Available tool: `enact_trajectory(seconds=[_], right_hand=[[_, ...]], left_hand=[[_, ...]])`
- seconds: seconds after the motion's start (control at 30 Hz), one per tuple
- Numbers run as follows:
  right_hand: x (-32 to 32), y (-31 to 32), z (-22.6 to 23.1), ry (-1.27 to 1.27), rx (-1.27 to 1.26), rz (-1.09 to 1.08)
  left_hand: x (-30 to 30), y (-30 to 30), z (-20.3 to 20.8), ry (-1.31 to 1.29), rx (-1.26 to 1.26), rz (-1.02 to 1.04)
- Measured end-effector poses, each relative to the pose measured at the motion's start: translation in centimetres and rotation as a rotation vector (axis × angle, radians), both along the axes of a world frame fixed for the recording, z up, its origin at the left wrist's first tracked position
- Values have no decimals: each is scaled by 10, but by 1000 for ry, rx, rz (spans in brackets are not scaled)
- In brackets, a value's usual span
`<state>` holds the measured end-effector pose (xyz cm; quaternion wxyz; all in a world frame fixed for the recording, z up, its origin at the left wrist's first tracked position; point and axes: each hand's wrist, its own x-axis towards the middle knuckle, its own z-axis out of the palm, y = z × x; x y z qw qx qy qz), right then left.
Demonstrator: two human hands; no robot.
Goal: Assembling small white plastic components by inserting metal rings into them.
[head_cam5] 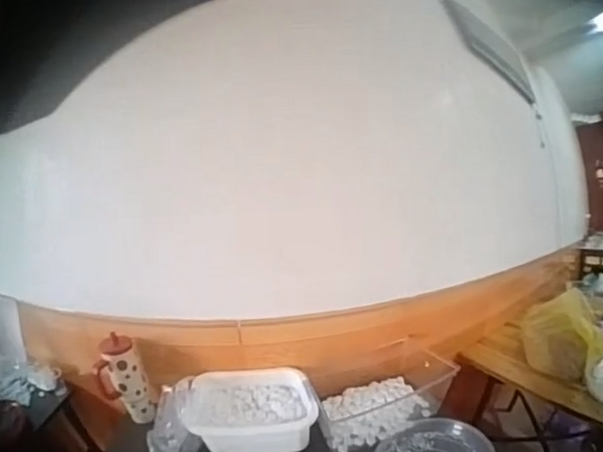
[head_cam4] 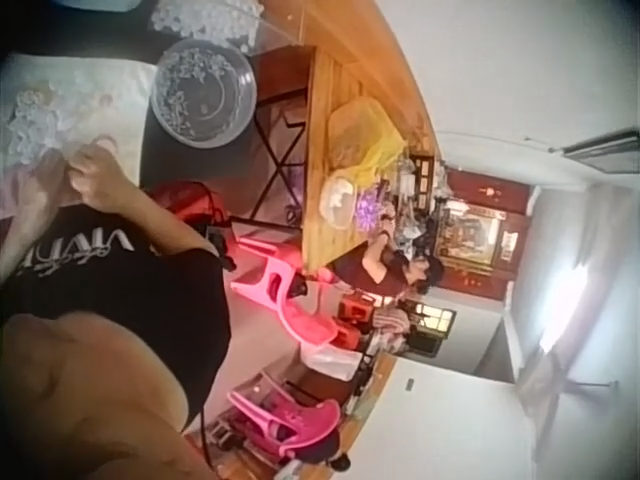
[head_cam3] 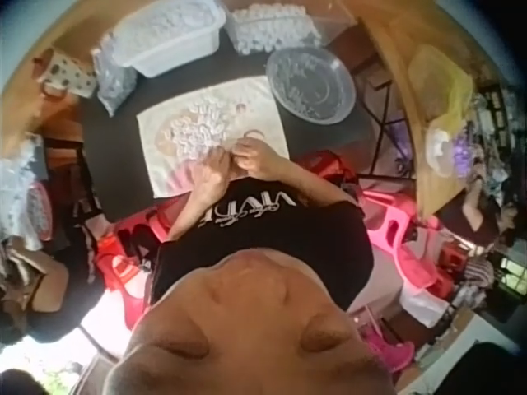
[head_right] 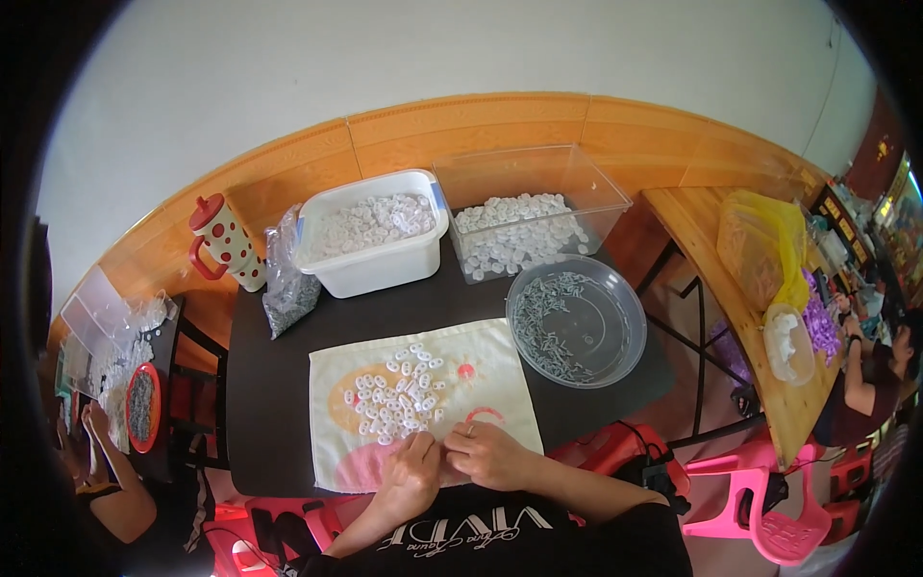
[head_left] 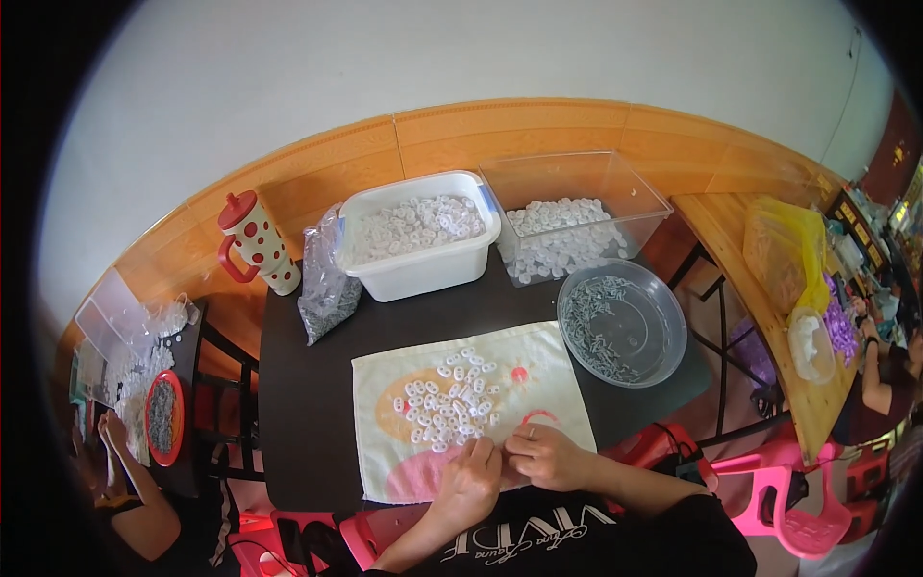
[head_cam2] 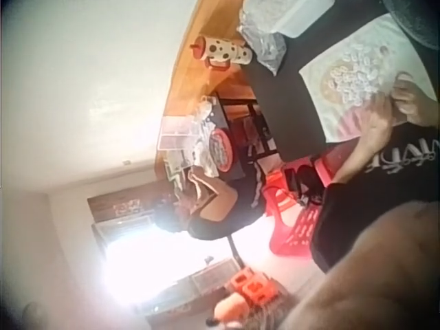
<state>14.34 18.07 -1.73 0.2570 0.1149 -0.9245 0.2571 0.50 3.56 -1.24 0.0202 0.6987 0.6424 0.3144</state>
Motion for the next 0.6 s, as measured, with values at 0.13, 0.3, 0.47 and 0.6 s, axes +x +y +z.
enact_trajectory(seconds=[0.13, 0.3, 0.47, 0.6], right_hand=[[-1, 1, -5, 21, -91, -14], [3, 24, 30, -80, -325, -128], [-39, 113, 128, 417, 192, -588], [-59, 143, 142, 415, -43, -701]], left_hand=[[1, -1, -7, -122, 71, 50], [-2, -10, -5, -398, 93, 101], [1, -10, -10, -367, 159, 92], [-4, -9, -13, -389, 175, 52]])
